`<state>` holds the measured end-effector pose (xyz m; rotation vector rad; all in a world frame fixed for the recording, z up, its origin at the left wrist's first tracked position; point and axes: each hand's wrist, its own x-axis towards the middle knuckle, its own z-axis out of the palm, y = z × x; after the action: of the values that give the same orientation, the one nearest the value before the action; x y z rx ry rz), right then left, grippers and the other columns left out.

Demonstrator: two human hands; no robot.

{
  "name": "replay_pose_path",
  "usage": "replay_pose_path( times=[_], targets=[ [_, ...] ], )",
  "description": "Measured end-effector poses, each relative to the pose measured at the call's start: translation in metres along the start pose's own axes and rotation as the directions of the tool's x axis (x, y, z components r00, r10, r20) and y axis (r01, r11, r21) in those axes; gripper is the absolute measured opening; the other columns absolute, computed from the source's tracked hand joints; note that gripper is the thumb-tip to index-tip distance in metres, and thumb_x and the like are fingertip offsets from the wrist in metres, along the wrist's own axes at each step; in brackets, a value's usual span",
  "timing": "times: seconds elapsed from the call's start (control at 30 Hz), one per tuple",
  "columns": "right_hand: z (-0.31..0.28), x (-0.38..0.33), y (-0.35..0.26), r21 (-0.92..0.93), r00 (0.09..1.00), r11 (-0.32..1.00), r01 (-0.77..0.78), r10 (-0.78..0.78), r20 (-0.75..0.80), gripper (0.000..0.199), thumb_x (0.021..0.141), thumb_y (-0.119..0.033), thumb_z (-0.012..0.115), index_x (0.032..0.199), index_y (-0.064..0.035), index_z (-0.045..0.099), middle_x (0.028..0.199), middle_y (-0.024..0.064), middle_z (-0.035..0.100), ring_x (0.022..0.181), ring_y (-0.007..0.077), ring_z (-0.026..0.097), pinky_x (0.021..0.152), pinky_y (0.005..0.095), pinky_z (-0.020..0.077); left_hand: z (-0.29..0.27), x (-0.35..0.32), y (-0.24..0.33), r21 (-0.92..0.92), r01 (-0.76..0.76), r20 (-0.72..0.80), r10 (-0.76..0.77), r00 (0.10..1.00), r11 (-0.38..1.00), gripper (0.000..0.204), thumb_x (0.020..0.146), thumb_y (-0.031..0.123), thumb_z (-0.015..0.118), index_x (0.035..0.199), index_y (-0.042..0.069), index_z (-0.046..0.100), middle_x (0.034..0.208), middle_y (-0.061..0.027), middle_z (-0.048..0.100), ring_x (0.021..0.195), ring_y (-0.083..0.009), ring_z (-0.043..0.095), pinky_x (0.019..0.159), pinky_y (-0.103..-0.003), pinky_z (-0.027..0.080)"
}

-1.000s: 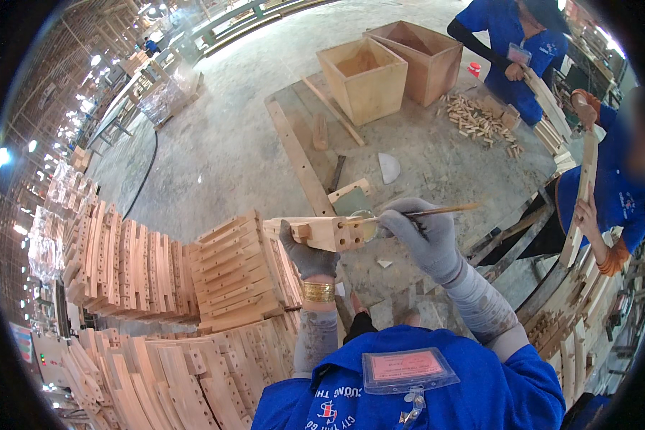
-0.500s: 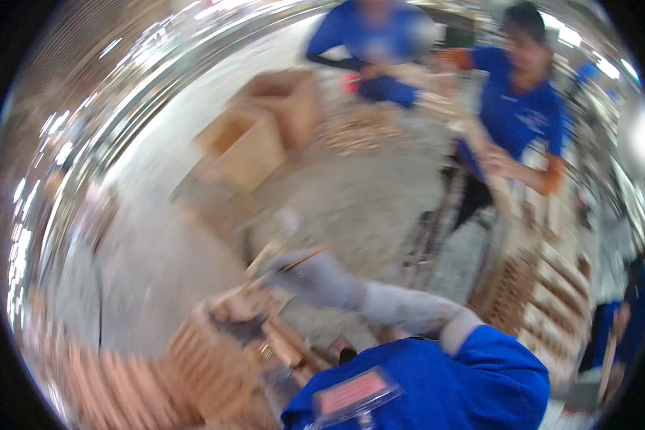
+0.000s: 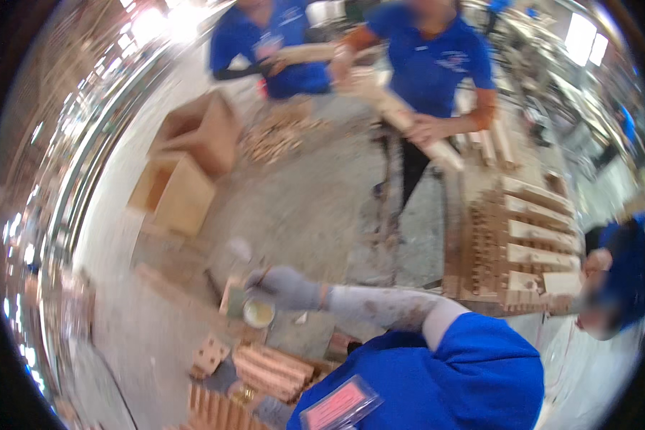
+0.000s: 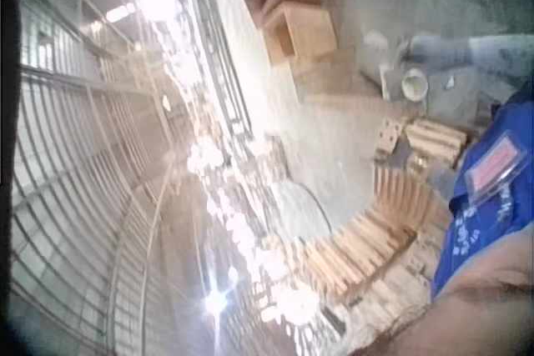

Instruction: The person applies a yellowish liquid to the pre-drilled holes of small wooden blocks using a thin stick. They pick up blocks from a stack, dip the stick into a container, and carefully fill the holes before placing the blocks onto a workbench. Other workers are visible in the background handling similar wooden pieces.

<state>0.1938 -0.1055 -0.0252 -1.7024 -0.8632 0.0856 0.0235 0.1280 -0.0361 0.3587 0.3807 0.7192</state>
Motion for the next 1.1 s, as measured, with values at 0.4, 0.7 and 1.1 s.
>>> replay_pose_path(
  times=[0.4, 0.7, 1.1],
  targets=[
    [0.059, -0.006, 0.052, -0.254, 0.984, 0.966, 0.046, 0.000, 0.177, 0.025, 0.085, -0.030, 0.059, 0.083, -0.0050, 0.062, 0.072, 0.0142, 0.061, 0.067, 0.0330, 0.060, 0.060, 0.0420, 0.0470, -0.026, 0.007, -0.007, -0.026, -0.041, -0.292, 0.032, 0.956, 0.999, 0.048, 0.070, 0.059, 0.057, 0.096, 0.019, 0.064, 0.093, -0.0030, 0.063, 0.090, -0.0269, 0.056, 0.079, -0.049, 0.045],
    [0.081, -0.007, 0.073, -0.252, 0.970, 0.965, 0.079, -0.016, 0.242, 0.026, 0.086, -0.032, 0.057, 0.085, -0.0066, 0.063, 0.073, 0.0135, 0.061, 0.066, 0.0341, 0.059, 0.060, 0.0417, 0.0469, -0.035, 0.015, -0.009, -0.028, -0.037, -0.289, 0.028, 0.957, 0.999, 0.050, 0.069, 0.059, 0.058, 0.094, 0.016, 0.064, 0.094, -0.0043, 0.063, 0.092, -0.0280, 0.057, 0.082, -0.049, 0.044],
    [0.048, -0.017, 0.046, 0.527, 0.861, 0.691, -0.495, 0.473, 0.188, 0.024, 0.090, -0.020, 0.056, 0.096, 0.0037, 0.061, 0.083, 0.0085, 0.064, 0.070, 0.0143, 0.061, 0.066, 0.0270, 0.0518, -0.044, 0.019, -0.006, -0.033, -0.036, -0.281, 0.025, 0.959, 0.999, 0.055, 0.068, 0.061, 0.056, 0.098, 0.016, 0.063, 0.100, -0.0048, 0.062, 0.099, -0.0281, 0.053, 0.089, -0.053, 0.038]
  ],
)
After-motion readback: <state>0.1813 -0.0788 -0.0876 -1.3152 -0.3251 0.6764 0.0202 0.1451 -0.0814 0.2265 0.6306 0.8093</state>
